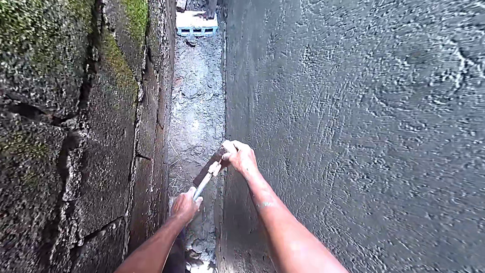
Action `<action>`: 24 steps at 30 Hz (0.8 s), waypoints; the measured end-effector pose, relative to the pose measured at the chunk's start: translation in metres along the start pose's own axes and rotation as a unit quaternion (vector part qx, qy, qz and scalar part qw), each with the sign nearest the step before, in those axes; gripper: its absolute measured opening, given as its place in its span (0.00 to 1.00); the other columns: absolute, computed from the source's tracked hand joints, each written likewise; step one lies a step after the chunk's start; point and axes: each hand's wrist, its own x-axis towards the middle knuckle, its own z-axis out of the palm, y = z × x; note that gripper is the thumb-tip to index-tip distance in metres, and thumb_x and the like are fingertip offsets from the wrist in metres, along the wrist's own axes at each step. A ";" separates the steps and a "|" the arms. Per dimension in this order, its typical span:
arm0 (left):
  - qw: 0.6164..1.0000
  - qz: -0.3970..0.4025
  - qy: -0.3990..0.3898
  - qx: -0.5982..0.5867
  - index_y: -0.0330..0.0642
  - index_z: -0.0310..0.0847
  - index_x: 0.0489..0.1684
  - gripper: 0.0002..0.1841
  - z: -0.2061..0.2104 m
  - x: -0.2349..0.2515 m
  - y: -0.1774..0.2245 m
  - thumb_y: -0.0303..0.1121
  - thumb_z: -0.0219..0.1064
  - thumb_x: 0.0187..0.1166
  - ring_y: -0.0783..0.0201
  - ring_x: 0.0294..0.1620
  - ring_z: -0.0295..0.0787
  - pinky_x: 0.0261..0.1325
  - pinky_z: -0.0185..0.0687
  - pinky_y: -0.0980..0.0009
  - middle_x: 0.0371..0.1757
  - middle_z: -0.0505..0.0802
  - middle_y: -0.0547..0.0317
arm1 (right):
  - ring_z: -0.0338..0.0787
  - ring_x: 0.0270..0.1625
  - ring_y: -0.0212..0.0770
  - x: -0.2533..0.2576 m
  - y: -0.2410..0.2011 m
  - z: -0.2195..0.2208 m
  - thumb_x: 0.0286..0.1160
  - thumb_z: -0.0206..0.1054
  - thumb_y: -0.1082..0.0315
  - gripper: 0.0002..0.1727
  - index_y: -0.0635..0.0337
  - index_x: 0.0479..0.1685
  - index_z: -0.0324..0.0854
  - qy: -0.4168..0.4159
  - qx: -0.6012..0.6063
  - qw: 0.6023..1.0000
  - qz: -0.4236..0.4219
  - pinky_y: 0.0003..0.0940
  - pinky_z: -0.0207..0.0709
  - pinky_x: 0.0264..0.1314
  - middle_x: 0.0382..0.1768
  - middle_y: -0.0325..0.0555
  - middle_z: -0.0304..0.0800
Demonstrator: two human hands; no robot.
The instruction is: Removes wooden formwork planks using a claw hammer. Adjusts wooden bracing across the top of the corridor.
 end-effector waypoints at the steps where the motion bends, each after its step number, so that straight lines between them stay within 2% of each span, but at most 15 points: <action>1: 1.000 0.001 -0.001 0.002 0.47 0.81 0.64 0.21 -0.002 0.003 -0.001 0.52 0.63 0.85 0.45 0.53 0.93 0.58 0.85 0.43 0.47 0.94 0.45 | 0.89 0.65 0.59 0.002 -0.002 0.000 0.68 0.78 0.64 0.21 0.49 0.63 0.89 0.004 0.000 1.000 -0.004 0.68 0.76 0.68 0.59 0.55 0.92; 3: 1.000 -0.001 -0.014 0.005 0.47 0.80 0.67 0.22 0.003 0.001 -0.010 0.52 0.62 0.86 0.43 0.55 0.93 0.60 0.84 0.41 0.48 0.94 0.43 | 0.89 0.66 0.59 -0.003 0.000 0.006 0.67 0.78 0.63 0.22 0.48 0.64 0.88 -0.001 -0.004 1.000 0.000 0.67 0.76 0.69 0.60 0.54 0.92; 6: 1.000 0.018 0.006 0.019 0.47 0.81 0.65 0.23 0.002 0.007 -0.025 0.55 0.62 0.86 0.44 0.51 0.93 0.57 0.85 0.42 0.45 0.94 0.45 | 0.89 0.65 0.58 -0.004 -0.006 0.010 0.67 0.78 0.64 0.22 0.47 0.64 0.88 -0.004 -0.007 1.000 -0.001 0.68 0.77 0.67 0.60 0.54 0.92; 8: 0.999 0.013 0.013 0.034 0.48 0.80 0.68 0.24 0.001 0.002 -0.032 0.55 0.60 0.86 0.44 0.52 0.93 0.57 0.86 0.43 0.46 0.94 0.45 | 0.90 0.64 0.58 -0.011 -0.013 0.017 0.66 0.78 0.64 0.21 0.48 0.62 0.89 0.000 -0.004 1.000 -0.011 0.68 0.78 0.66 0.58 0.54 0.93; 10: 0.999 -0.006 0.008 0.039 0.48 0.77 0.73 0.25 0.003 -0.005 -0.029 0.54 0.58 0.87 0.43 0.57 0.93 0.61 0.85 0.42 0.51 0.94 0.43 | 0.90 0.63 0.58 -0.018 -0.021 0.019 0.66 0.77 0.64 0.21 0.49 0.62 0.89 0.001 -0.014 1.000 -0.011 0.68 0.79 0.66 0.57 0.54 0.93; 12: 0.999 -0.020 0.009 0.039 0.49 0.76 0.74 0.24 0.005 -0.005 -0.027 0.52 0.58 0.87 0.42 0.58 0.93 0.62 0.84 0.41 0.52 0.94 0.43 | 0.91 0.62 0.59 -0.020 -0.024 0.019 0.66 0.77 0.63 0.21 0.48 0.61 0.90 0.001 -0.025 1.000 -0.009 0.67 0.79 0.64 0.56 0.54 0.94; 14: 0.999 -0.023 -0.009 0.035 0.48 0.76 0.76 0.24 0.021 -0.009 -0.042 0.48 0.60 0.86 0.41 0.59 0.92 0.63 0.84 0.40 0.54 0.94 0.41 | 0.90 0.62 0.60 -0.028 -0.016 0.026 0.68 0.77 0.63 0.20 0.49 0.62 0.89 -0.008 -0.035 0.999 -0.023 0.69 0.79 0.65 0.56 0.55 0.94; 18: 0.999 -0.003 0.024 0.041 0.48 0.76 0.75 0.25 0.017 0.000 -0.057 0.53 0.57 0.88 0.42 0.59 0.92 0.64 0.83 0.41 0.53 0.94 0.42 | 0.91 0.62 0.60 -0.032 -0.027 0.029 0.70 0.74 0.62 0.19 0.49 0.62 0.89 -0.008 -0.034 0.999 -0.032 0.69 0.79 0.64 0.57 0.55 0.93; 22: 0.998 -0.046 0.009 0.046 0.52 0.76 0.76 0.23 0.013 -0.006 -0.051 0.47 0.58 0.85 0.42 0.61 0.92 0.63 0.84 0.41 0.55 0.94 0.43 | 0.90 0.63 0.60 -0.040 -0.028 0.031 0.70 0.75 0.61 0.22 0.48 0.65 0.88 -0.004 -0.046 0.999 -0.023 0.68 0.79 0.66 0.58 0.54 0.93; 24: 0.997 -0.072 -0.004 0.010 0.52 0.76 0.76 0.23 0.035 0.003 -0.055 0.45 0.59 0.84 0.42 0.62 0.91 0.63 0.84 0.40 0.57 0.93 0.43 | 0.90 0.63 0.60 -0.036 -0.023 0.031 0.70 0.75 0.61 0.20 0.49 0.63 0.89 -0.005 -0.052 0.998 -0.032 0.69 0.78 0.65 0.57 0.55 0.93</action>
